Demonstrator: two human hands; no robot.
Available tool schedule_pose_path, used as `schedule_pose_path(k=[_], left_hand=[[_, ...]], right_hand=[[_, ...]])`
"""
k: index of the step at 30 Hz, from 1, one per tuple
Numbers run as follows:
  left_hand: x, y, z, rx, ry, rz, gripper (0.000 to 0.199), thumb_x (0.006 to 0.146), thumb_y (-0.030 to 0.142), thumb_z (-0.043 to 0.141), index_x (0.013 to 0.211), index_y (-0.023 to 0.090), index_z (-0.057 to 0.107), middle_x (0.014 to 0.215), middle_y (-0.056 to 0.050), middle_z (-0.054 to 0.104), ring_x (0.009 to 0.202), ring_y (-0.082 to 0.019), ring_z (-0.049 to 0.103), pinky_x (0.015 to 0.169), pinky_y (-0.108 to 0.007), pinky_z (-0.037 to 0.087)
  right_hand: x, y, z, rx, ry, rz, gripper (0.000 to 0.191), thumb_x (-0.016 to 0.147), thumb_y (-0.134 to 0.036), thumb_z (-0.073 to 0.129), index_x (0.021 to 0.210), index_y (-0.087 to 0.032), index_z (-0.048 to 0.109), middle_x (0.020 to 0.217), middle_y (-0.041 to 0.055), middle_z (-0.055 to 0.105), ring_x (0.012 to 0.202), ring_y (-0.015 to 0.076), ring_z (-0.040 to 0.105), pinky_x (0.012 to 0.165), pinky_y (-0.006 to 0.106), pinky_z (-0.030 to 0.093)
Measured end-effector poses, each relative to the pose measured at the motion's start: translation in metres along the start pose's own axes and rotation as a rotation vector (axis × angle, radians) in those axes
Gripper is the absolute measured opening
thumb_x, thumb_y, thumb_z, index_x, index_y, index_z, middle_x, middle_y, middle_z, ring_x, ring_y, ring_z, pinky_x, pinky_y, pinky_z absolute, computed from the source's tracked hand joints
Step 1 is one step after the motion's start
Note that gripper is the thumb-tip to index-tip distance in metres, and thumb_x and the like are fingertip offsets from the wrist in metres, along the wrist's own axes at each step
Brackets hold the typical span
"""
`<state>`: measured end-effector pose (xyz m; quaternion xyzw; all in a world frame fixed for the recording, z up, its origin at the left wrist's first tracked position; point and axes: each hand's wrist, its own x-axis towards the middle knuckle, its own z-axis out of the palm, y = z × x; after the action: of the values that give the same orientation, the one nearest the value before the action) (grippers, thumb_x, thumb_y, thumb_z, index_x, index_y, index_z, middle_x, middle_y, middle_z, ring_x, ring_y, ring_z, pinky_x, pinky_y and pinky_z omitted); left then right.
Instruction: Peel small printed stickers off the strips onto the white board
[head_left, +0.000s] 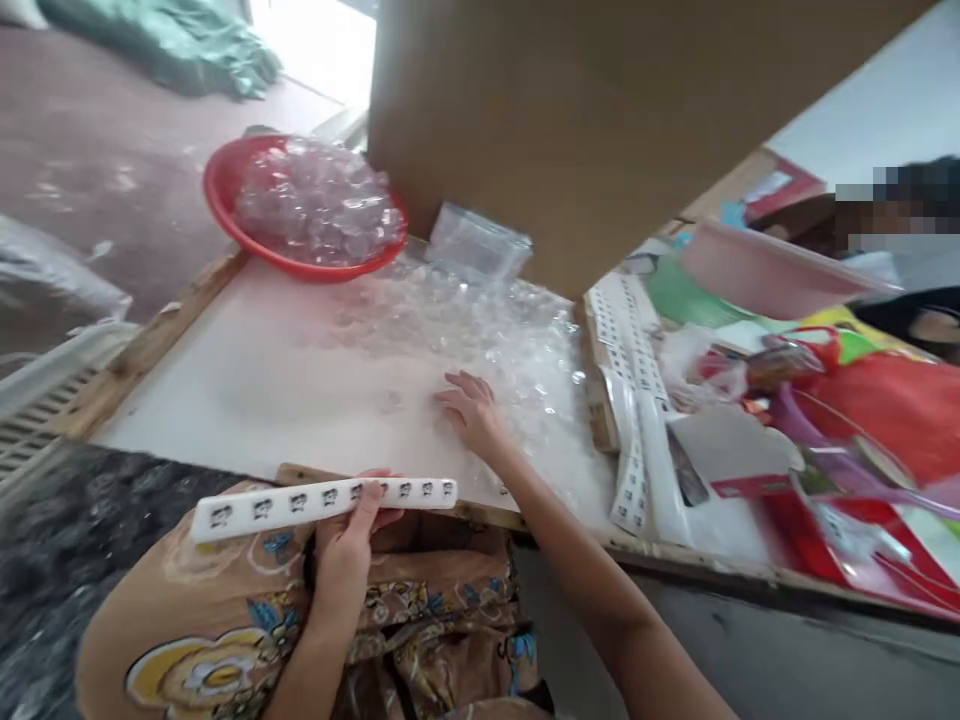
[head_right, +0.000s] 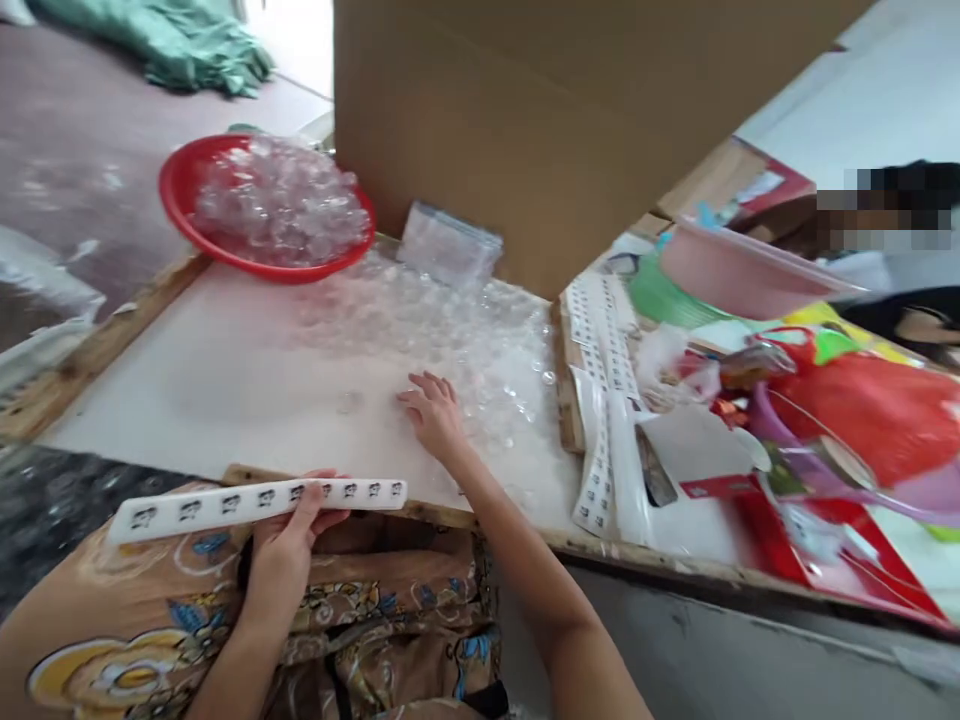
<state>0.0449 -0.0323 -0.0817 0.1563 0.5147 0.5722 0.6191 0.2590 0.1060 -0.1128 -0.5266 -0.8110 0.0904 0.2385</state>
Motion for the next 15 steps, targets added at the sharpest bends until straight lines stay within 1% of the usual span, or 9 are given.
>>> schedule_pose_path(k=[3,5,7,9,10,12,13,15], left_hand=[[0.004,0.000,0.003,-0.012,-0.007,-0.007,0.043,0.071,0.046,0.081,0.096,0.012,0.074,0.089,-0.009,0.077,0.078,-0.021,0.073,0.062,-0.027,0.063],[0.004,0.000,0.004,-0.018,-0.004,-0.007,0.043,0.069,0.046,0.083,0.095,0.012,0.074,0.087,-0.008,0.077,0.074,-0.020,0.073,0.060,-0.027,0.063],[0.001,0.002,0.006,-0.022,-0.001,0.002,0.043,0.069,0.046,0.083,0.094,0.012,0.075,0.086,-0.007,0.077,0.072,-0.019,0.072,0.059,-0.027,0.063],[-0.003,0.007,0.007,-0.013,0.008,0.027,0.043,0.069,0.047,0.082,0.095,0.013,0.075,0.086,-0.007,0.077,0.071,-0.019,0.071,0.059,-0.027,0.063],[-0.007,0.011,0.007,0.006,0.018,0.051,0.043,0.070,0.048,0.081,0.094,0.013,0.075,0.087,-0.007,0.077,0.072,-0.019,0.071,0.059,-0.027,0.063],[-0.015,0.022,0.005,0.086,0.045,0.135,0.041,0.072,0.049,0.079,0.094,0.014,0.075,0.089,-0.007,0.077,0.076,-0.020,0.072,0.061,-0.027,0.062],[-0.021,0.029,0.004,0.145,0.064,0.198,0.039,0.074,0.049,0.077,0.094,0.015,0.076,0.091,-0.007,0.077,0.079,-0.021,0.072,0.063,-0.026,0.062],[-0.030,0.042,0.001,0.269,0.073,0.338,0.035,0.079,0.046,0.074,0.097,0.016,0.076,0.097,-0.007,0.077,0.086,-0.022,0.072,0.073,-0.026,0.062]], right_hand=[[-0.002,-0.011,-0.006,-0.025,0.056,0.011,0.026,0.089,-0.015,0.058,0.110,-0.022,0.071,0.137,0.0144,0.059,0.134,0.0324,0.046,0.108,0.057,0.038],[-0.008,-0.022,-0.007,0.028,0.072,-0.025,0.025,0.092,-0.018,0.058,0.113,-0.021,0.070,0.133,0.0145,0.061,0.130,0.0294,0.050,0.106,0.052,0.042],[-0.015,-0.032,-0.005,0.102,0.017,-0.103,0.021,0.092,-0.019,0.059,0.109,-0.021,0.070,0.124,0.0123,0.066,0.121,0.0264,0.056,0.103,0.048,0.044],[-0.019,-0.038,-0.003,0.163,-0.054,-0.177,0.017,0.092,-0.018,0.060,0.103,-0.022,0.071,0.116,0.0103,0.070,0.116,0.0249,0.059,0.103,0.047,0.045],[-0.021,-0.040,-0.003,0.186,-0.070,-0.191,0.016,0.092,-0.017,0.059,0.101,-0.022,0.072,0.115,0.0099,0.070,0.115,0.0244,0.060,0.103,0.047,0.044],[-0.021,-0.042,-0.007,0.231,-0.048,-0.161,0.017,0.093,-0.017,0.056,0.100,-0.023,0.072,0.114,0.0098,0.071,0.114,0.0235,0.061,0.102,0.047,0.045],[-0.022,-0.044,-0.010,0.259,-0.021,-0.130,0.018,0.094,-0.017,0.055,0.099,-0.023,0.071,0.113,0.0098,0.071,0.113,0.0231,0.061,0.101,0.046,0.046],[-0.024,-0.050,-0.020,0.338,0.032,-0.054,0.017,0.095,-0.020,0.054,0.098,-0.023,0.071,0.109,0.0095,0.072,0.108,0.0225,0.063,0.097,0.043,0.048]])
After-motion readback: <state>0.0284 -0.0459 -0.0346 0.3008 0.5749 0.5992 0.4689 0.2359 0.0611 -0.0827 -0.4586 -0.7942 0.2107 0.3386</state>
